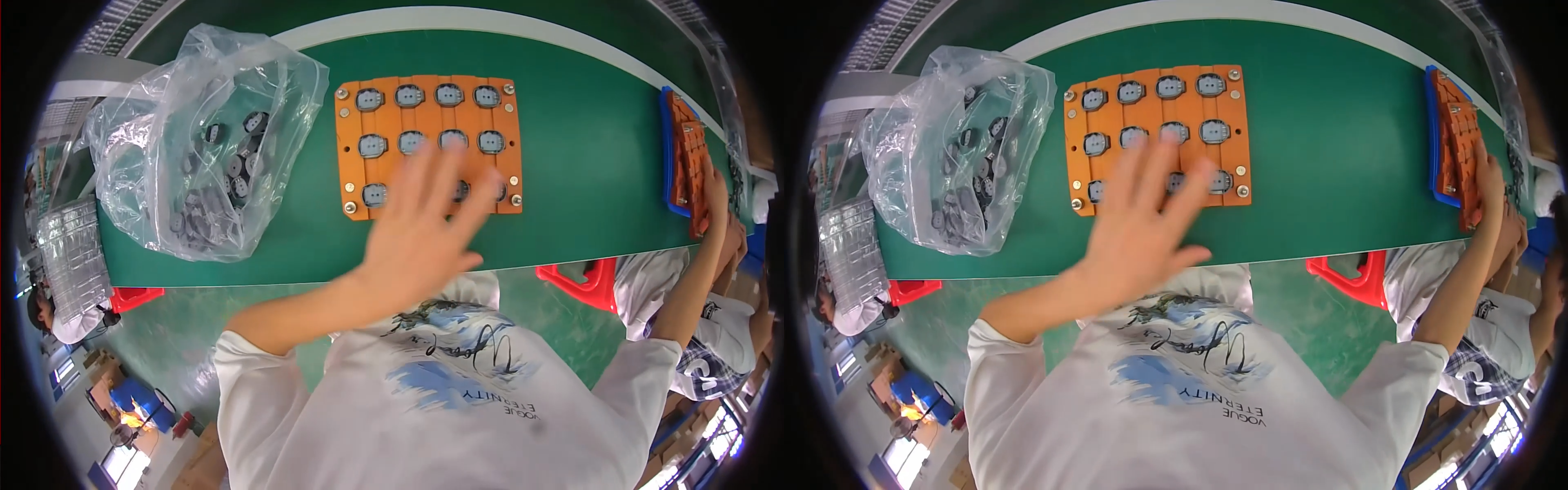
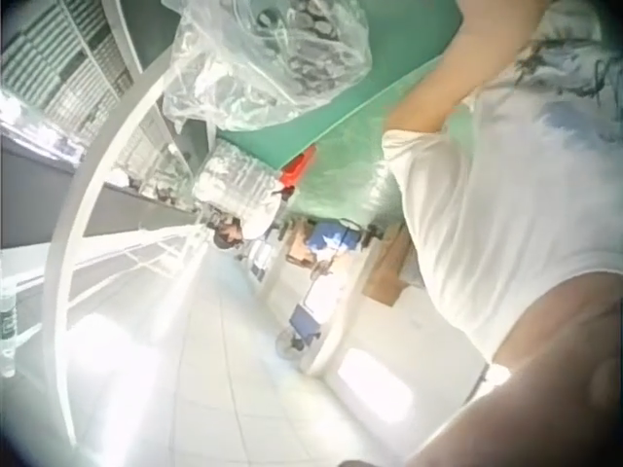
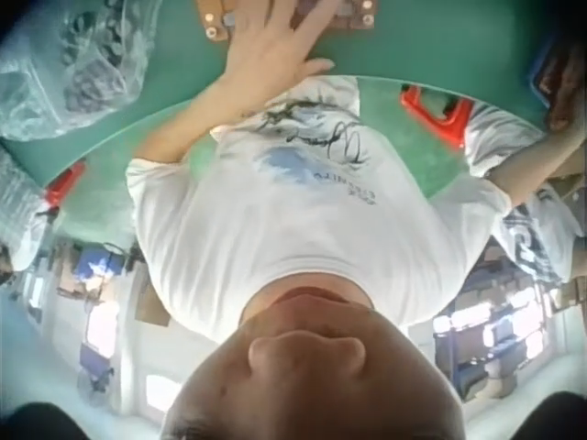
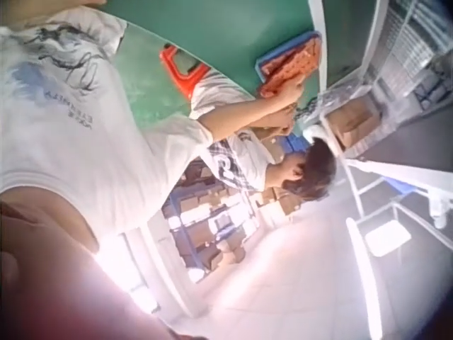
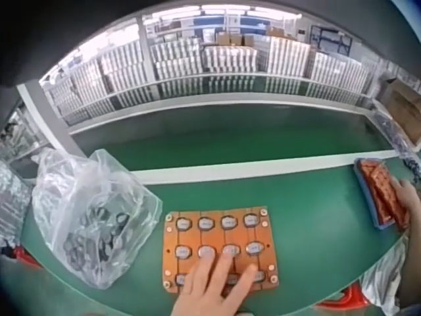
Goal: The person sorts small circular electronic components by hand, placing them into specific assembly templates and plastic trays.
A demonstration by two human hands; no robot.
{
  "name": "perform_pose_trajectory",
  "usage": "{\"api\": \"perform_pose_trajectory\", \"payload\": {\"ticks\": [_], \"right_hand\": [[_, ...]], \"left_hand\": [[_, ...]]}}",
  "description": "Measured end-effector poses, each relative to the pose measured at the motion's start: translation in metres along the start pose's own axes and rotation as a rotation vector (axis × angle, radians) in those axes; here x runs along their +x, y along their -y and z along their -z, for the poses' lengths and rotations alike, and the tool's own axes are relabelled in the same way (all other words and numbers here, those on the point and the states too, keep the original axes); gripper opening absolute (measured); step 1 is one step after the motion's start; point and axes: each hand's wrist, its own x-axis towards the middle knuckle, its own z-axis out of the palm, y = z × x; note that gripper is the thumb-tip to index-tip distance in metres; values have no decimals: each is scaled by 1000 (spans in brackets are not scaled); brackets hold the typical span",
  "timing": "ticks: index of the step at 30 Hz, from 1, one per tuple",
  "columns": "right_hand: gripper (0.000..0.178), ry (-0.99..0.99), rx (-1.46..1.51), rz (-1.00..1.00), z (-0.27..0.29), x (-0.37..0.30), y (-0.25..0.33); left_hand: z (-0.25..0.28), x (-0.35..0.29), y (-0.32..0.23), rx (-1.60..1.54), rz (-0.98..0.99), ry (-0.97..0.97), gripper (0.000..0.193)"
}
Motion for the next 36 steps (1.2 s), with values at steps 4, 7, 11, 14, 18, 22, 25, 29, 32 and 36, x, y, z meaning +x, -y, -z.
{"api": "perform_pose_trajectory", "payload": {"ticks": [4, 7, 11, 14, 18, 22, 25, 29, 32, 36], "right_hand": [[89, 70, -158, -204, -12, 9, -1], [91, 48, -181, -263, -2, 2, 16], [92, -23, -173, -293, 7, 5, 11], [86, -54, -234, -174, 26, 3, 21], [77, -110, -337, -29, 60, 0, 30], [70, -184, -284, 25, 70, -17, 112], [51, -206, -251, 305, 100, -33, 160], [50, -152, -152, 670, 67, -65, 286], [53, -58, -58, 800, 46, -72, 343], [60, 279, 179, 923, 0, -106, 440]], "left_hand": [[5, 2, 31, 233, 89, -57, 112], [1, 9, 41, 277, 38, -41, 112], [-2, 44, 80, 350, -94, -125, 101], [-6, 100, 117, 465, -162, -260, 80], [23, 193, 171, 421, -140, -136, 71], [39, 207, 195, 460, 16, -220, 65], [37, 186, 168, -92, -569, -460, 60], [66, 80, 69, 99, -490, -95, 27], [96, 21, 42, -57, -321, -34, 18], [127, -55, 103, -25, 606, -254, 20]]}}
